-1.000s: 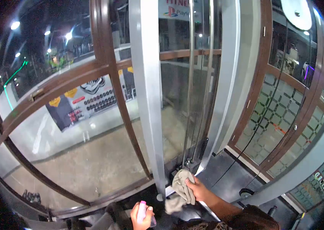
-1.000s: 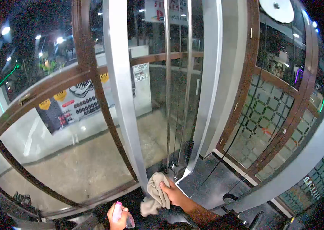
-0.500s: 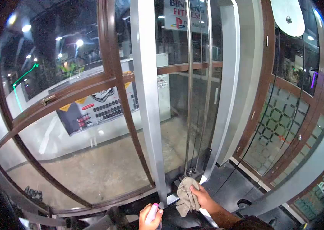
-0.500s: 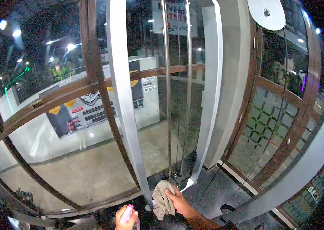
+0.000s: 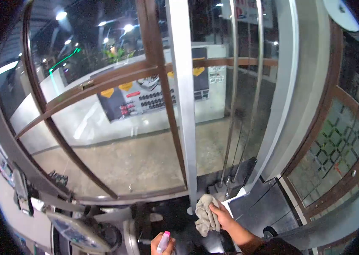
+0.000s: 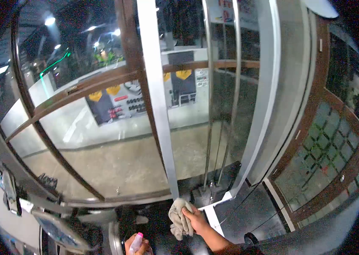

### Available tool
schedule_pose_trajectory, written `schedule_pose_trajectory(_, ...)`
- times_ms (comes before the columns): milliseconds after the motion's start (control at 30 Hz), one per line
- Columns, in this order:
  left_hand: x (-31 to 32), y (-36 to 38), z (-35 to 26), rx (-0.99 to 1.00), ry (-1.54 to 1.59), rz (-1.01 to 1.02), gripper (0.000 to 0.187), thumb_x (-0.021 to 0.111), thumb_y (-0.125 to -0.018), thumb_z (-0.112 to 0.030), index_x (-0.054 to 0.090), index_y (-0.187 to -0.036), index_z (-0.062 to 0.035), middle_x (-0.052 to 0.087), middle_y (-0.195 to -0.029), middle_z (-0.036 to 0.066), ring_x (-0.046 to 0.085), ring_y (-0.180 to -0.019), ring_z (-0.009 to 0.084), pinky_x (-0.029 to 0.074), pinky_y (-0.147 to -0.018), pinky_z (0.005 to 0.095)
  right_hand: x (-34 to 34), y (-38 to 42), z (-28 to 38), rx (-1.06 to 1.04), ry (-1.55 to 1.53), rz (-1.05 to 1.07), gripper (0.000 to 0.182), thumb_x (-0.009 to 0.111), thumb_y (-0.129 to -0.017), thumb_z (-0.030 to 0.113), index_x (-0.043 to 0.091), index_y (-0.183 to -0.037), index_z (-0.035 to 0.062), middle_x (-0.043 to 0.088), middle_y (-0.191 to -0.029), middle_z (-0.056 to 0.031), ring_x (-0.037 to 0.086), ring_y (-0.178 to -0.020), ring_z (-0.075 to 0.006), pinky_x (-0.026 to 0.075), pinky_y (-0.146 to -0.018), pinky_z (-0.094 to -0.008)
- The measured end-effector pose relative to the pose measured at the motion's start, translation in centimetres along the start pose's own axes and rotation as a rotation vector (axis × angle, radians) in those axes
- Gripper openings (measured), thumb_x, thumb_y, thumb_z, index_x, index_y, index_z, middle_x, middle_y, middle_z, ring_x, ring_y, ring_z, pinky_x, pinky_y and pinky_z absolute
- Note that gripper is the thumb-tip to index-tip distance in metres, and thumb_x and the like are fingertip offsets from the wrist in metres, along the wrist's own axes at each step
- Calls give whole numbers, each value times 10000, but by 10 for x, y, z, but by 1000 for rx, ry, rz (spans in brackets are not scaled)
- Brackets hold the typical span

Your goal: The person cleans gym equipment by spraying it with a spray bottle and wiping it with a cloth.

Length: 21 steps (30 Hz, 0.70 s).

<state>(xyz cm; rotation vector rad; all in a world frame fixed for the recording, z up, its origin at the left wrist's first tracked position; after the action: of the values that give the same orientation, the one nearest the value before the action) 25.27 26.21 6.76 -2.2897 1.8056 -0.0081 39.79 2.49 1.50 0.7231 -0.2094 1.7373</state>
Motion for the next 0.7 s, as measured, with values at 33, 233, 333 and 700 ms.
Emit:
schedule_pose_trajectory(33,-2,12,13,-282,-13,28,301,674,-941,-125,640,-1212,1,682,-879,93,648,-655,187,552,-628,313,-6,2,-9,5,14,9,376,617,-1006,268,561,-1321,72,652,-1064,-27,630,-932,-138,529,-820,-297)
schedule_pose_trajectory(233,-3,50,-15,-65,-104,-75,164,710,-814,-60,574,-736,-11,487,-675,79,488,-573,196,359,-539,340,-3,24,-22,81,42,69,429,601,-1005,263,538,-1369,44,658,-1199,-83,647,-1063,-200,523,-933,-365)
schedule_pose_trajectory(333,-3,66,-12,-55,-139,-137,170,709,-818,-42,563,-734,-17,472,-675,86,458,-580,229,348,-548,353,-7,24,-27,58,73,91,432,582,-1006,251,527,-1370,25,652,-1205,-94,646,-1066,-206,523,-940,-367)
schedule_pose_trajectory(700,-35,103,-42,56,-211,-253,170,721,-849,-45,576,-763,-23,469,-674,61,453,-576,186,345,-539,334,12,21,-30,20,49,181,436,577,-1011,262,509,-1367,20,637,-1227,-123,632,-1106,-241,508,-969,-383)
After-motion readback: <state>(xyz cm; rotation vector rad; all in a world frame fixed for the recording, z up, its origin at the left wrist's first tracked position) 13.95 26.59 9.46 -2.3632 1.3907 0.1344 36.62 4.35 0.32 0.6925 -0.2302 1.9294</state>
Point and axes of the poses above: each hand's wrist, its own y-axis away from the middle knuckle, its own x-axis out of the palm, z = x × y, the point moved 5 cm from there along -y, towards the middle knuckle
